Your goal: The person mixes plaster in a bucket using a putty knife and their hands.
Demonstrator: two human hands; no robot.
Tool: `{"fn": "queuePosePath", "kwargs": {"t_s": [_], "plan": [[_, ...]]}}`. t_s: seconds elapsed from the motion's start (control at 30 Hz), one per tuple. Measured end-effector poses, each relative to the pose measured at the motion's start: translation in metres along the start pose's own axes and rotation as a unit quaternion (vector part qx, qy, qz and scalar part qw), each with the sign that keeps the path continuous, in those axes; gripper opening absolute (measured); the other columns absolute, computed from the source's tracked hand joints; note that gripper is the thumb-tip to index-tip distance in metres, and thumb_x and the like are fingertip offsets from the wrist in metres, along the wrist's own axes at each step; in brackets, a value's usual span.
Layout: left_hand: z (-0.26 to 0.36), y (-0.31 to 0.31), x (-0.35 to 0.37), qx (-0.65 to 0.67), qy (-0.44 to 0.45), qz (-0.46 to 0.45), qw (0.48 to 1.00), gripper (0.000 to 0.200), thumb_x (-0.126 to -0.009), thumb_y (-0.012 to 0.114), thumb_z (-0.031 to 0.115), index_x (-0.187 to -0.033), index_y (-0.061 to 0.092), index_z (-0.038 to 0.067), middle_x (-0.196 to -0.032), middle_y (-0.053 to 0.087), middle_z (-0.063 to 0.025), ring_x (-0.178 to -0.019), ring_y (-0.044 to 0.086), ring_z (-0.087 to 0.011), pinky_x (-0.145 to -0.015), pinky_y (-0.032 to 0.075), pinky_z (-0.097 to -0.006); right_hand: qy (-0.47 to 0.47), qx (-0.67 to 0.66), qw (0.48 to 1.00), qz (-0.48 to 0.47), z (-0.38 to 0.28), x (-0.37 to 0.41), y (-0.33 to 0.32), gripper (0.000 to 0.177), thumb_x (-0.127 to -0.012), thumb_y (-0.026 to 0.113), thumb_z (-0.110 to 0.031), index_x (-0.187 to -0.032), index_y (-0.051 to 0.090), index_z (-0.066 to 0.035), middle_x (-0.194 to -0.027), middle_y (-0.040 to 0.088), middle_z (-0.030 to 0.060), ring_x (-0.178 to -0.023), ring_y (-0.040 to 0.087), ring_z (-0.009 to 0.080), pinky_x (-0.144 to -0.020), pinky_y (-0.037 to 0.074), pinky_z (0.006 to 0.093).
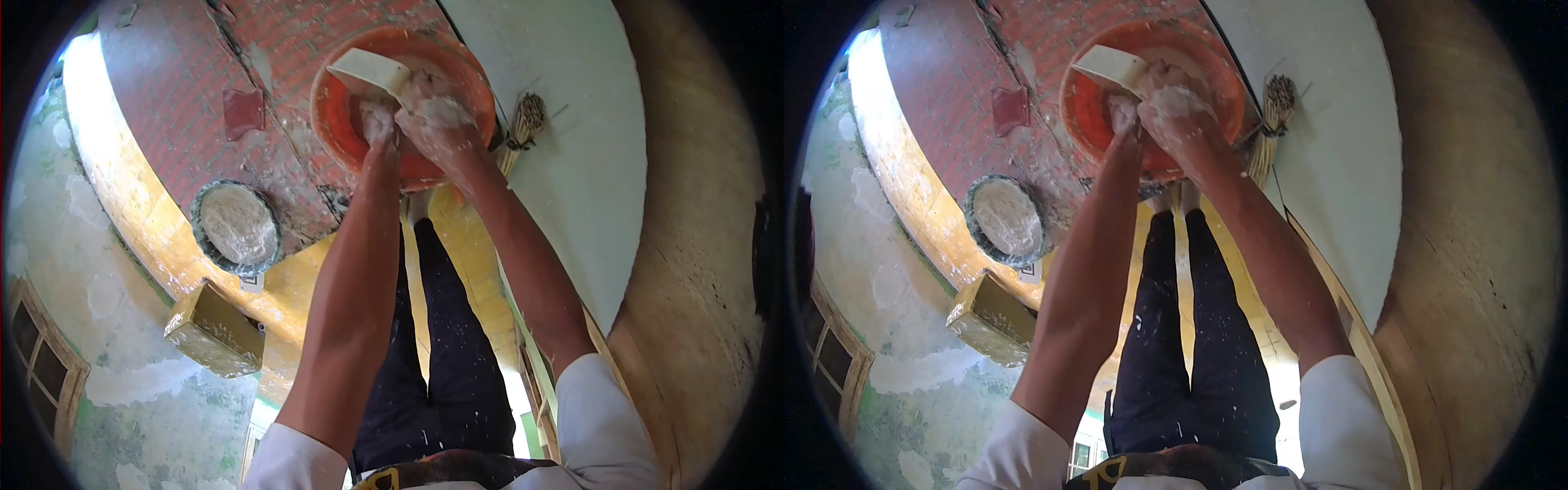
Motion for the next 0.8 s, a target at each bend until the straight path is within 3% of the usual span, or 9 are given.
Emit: {"fn": "queuePosePath", "kwargs": {"t_s": [0.13, 0.23, 0.3, 0.43, 0.57, 0.63, 0.67, 0.73, 0.8], "plan": [[-0.007, 0.013, 0.001, 0.166, -0.171, -0.048, 0.97, 0.035, -0.101, 0.06, 0.025, -0.127, 0.058, 0.003, -0.112, 0.065, -0.0083, -0.096, 0.064, -0.021, -0.08, 0.054, -0.0299, -0.05, 0.013, 0.99, 0.129, 0.01, 0.013, 0.025, 0.046, -0.081, 0.067, -0.021, -0.118, 0.061, 0.006, -0.104, 0.065, 0.023, -0.099, 0.064, 0.0381, -0.079, 0.057, 0.0466], [0.064, 0.008, 0.019, -0.1, -0.141, 0.038, 0.984, 0.034, -0.1, 0.059, 0.024, -0.125, 0.06, 0.002, -0.115, 0.066, -0.0085, -0.1, 0.065, -0.0201, -0.085, 0.053, -0.0284, 0.128, -0.219, 0.967, 0.031, 0.021, 0.021, 0.0, 0.034, -0.084, 0.069, -0.019, -0.105, 0.059, 0.005, -0.1, 0.066, 0.0287, -0.097, 0.065, 0.0441, -0.085, 0.054, 0.0506], [0.095, 0.013, 0.026, -0.386, 0.015, -0.082, 0.919, 0.039, -0.084, 0.064, 0.03, -0.108, 0.071, 0.0, -0.106, 0.073, -0.0191, -0.096, 0.07, -0.034, -0.08, 0.053, -0.0444, 0.143, -0.235, 0.961, 0.031, 0.027, 0.033, 0.006, 0.035, -0.084, 0.069, -0.018, -0.108, 0.058, 0.005, -0.1, 0.066, 0.0283, -0.096, 0.065, 0.0438, -0.084, 0.054, 0.0506], [0.112, 0.004, 0.042, -0.39, 0.042, -0.084, 0.916, 0.036, -0.086, 0.062, 0.03, -0.107, 0.072, 0.003, -0.102, 0.073, -0.0198, -0.096, 0.069, -0.0376, -0.082, 0.053, -0.0452, 0.088, -0.103, 0.983, 0.125, 0.015, 0.032, 0.031, 0.027, -0.087, 0.062, -0.009, -0.109, 0.057, 0.006, -0.109, 0.063, 0.0299, -0.091, 0.068, 0.0428, -0.081, 0.057, 0.0453], [0.091, -0.006, 0.017, -0.224, 0.146, -0.119, 0.956, 0.021, -0.089, 0.061, 0.02, -0.095, 0.072, 0.002, -0.085, 0.072, -0.0194, -0.083, 0.069, -0.0343, -0.069, 0.053, -0.0418, 0.225, -0.097, 0.969, -0.002, 0.006, 0.016, 0.044, 0.03, -0.087, 0.062, -0.009, -0.112, 0.058, 0.006, -0.11, 0.062, 0.0294, -0.101, 0.067, 0.038, -0.085, 0.057, 0.0438], [0.017, -0.014, -0.006, 0.104, -0.131, -0.204, 0.965, 0.013, -0.093, 0.059, 0.014, -0.088, 0.07, 0.008, -0.075, 0.067, -0.0097, -0.075, 0.066, -0.0205, -0.057, 0.049, -0.0336, 0.113, -0.099, 0.986, -0.079, 0.011, 0.011, 0.045, 0.03, -0.09, 0.059, -0.008, -0.118, 0.059, 0.001, -0.11, 0.063, 0.0237, -0.107, 0.066, 0.0331, -0.086, 0.057, 0.0421], [0.055, -0.016, 0.007, 0.041, -0.156, -0.19, 0.968, 0.013, -0.096, 0.058, 0.013, -0.087, 0.067, 0.012, -0.07, 0.058, -0.0012, -0.067, 0.059, -0.0106, -0.051, 0.044, -0.0271, 0.112, -0.098, 0.986, -0.079, 0.032, 0.012, 0.057, 0.03, -0.09, 0.059, -0.008, -0.118, 0.059, 0.001, -0.11, 0.063, 0.0237, -0.107, 0.066, 0.0331, -0.086, 0.057, 0.0421], [0.133, -0.013, 0.043, 0.121, -0.15, -0.118, 0.974, 0.004, -0.091, 0.062, 0.007, -0.094, 0.064, 0.006, -0.078, 0.062, -0.0042, -0.071, 0.061, -0.0095, -0.053, 0.046, -0.0254, -0.214, 0.108, 0.902, 0.359, 0.042, 0.03, 0.053, 0.025, -0.087, 0.058, -0.011, -0.11, 0.06, -0.001, -0.094, 0.066, 0.0202, -0.076, 0.07, 0.0299, -0.062, 0.058, 0.0421], [0.177, -0.015, 0.065, 0.199, -0.143, -0.043, 0.969, 0.018, -0.085, 0.067, 0.001, -0.102, 0.061, 0.0, -0.086, 0.067, -0.0071, -0.074, 0.064, -0.0085, -0.055, 0.047, -0.0238, -0.053, -0.168, 0.964, 0.201, 0.055, 0.026, 0.046, 0.021, -0.088, 0.056, -0.013, -0.106, 0.061, -0.002, -0.086, 0.065, 0.0159, -0.066, 0.066, 0.0239, -0.057, 0.056, 0.0386]]}}
Point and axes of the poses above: each hand's wrist, its own x-axis away from the middle knuckle, its own y-axis out of the palm, z = x × y, the point moved 5 cm from there along -x, towards the middle knuckle
